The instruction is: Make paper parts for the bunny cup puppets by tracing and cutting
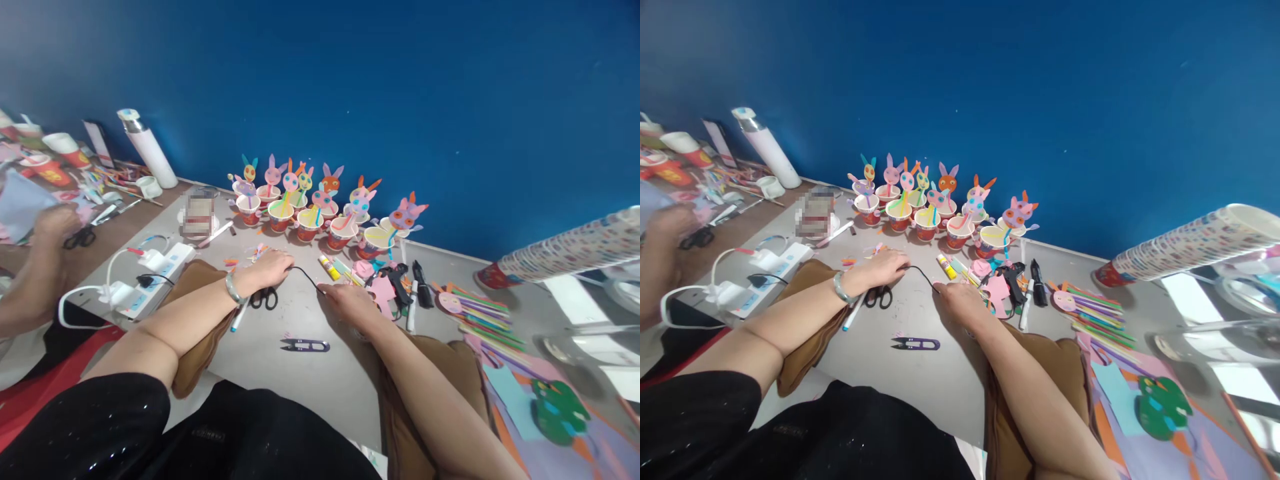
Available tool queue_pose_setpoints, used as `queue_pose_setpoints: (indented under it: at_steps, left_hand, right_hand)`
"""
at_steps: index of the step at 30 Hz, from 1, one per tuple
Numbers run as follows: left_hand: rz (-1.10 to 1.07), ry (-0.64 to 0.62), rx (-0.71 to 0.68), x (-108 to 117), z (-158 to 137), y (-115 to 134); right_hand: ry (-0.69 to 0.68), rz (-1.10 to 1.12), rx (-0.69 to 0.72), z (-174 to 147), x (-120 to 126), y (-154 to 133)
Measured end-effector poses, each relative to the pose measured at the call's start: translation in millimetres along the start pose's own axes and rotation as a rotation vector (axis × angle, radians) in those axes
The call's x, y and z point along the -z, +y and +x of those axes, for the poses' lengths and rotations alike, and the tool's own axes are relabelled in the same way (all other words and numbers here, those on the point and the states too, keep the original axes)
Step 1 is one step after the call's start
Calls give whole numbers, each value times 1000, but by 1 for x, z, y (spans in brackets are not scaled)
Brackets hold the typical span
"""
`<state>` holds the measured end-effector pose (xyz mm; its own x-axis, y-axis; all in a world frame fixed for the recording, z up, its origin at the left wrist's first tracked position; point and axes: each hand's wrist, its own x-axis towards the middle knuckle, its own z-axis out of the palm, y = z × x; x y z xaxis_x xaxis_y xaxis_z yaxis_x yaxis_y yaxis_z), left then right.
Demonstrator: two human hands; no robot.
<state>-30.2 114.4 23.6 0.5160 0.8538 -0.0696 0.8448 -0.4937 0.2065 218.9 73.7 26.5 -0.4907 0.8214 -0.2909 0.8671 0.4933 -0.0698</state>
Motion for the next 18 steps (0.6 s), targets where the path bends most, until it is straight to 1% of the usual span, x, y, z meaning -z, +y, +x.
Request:
queue_pose_setpoints:
  at_steps: [2, 5, 9, 12, 14, 18]
  left_hand:
    - [6, -11, 8, 2, 1, 0]
    - [10, -22, 27, 6, 1, 2]
    - [18, -42, 60, 11, -2, 4]
    - [30, -61, 91, 14, -4, 5]
    - [42, -78, 105, 14, -4, 4]
    - [73, -100, 98, 9, -3, 1]
  right_hand:
    - [71, 25, 14, 1, -3, 4]
    - [173, 51, -8, 1, -4, 11]
    - [288, 88, -116, -2, 1, 24]
    - [366, 142, -217, -6, 7, 42]
    - [449, 259, -297, -10, 11, 59]
    - [611, 527, -408, -17, 16, 92]
